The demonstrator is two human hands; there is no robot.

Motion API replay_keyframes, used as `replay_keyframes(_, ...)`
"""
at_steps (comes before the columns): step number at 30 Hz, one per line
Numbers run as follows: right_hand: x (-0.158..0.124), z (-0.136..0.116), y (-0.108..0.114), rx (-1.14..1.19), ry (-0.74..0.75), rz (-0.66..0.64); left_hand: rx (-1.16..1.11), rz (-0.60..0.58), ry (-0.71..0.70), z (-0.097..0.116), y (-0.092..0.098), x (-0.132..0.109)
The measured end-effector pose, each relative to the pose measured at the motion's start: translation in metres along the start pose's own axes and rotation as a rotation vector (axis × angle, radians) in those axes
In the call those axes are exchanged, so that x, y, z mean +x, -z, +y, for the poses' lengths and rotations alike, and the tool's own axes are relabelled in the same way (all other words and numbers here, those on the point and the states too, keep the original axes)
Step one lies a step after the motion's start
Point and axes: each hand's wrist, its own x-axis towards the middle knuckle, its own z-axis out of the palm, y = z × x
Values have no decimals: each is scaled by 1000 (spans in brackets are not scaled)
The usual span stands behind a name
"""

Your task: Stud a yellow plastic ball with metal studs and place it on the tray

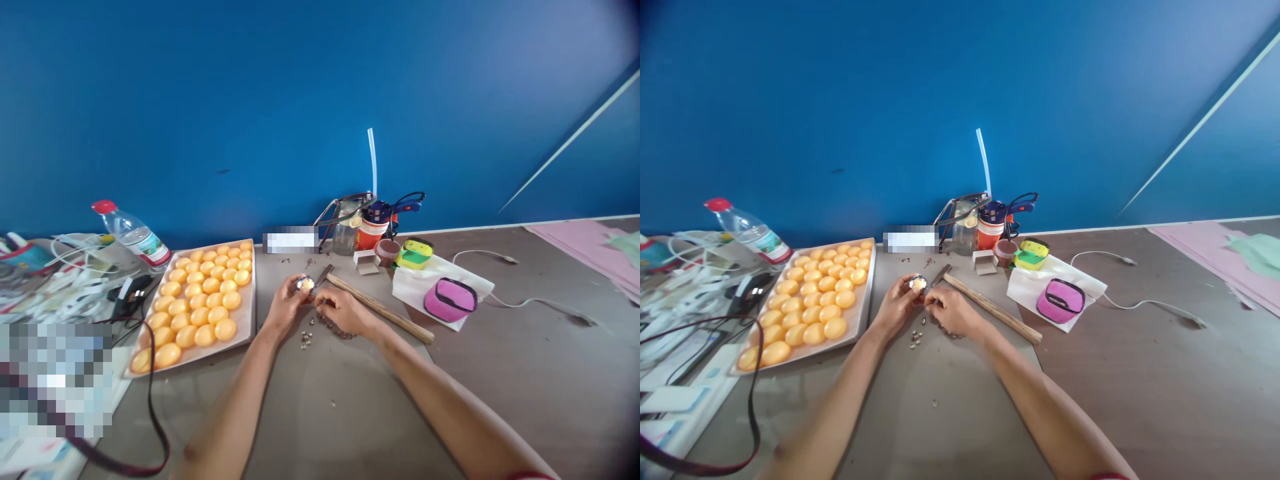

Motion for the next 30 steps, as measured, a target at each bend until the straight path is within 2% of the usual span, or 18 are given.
replay_keyframes(4,3,4,4,234,-148,-15,66,-45,-20,0,0,0)
replay_keyframes(12,6,10,8,616,-219,68,120,-89,-11,2,-3,-2)
replay_keyframes(17,7,5,13,525,-243,145,216,-112,-34,-1,-1,-1)
replay_keyframes(25,8,7,10,588,-264,143,327,-164,-69,-5,2,1)
replay_keyframes(30,8,13,5,415,-277,186,340,-186,-74,-8,2,1)
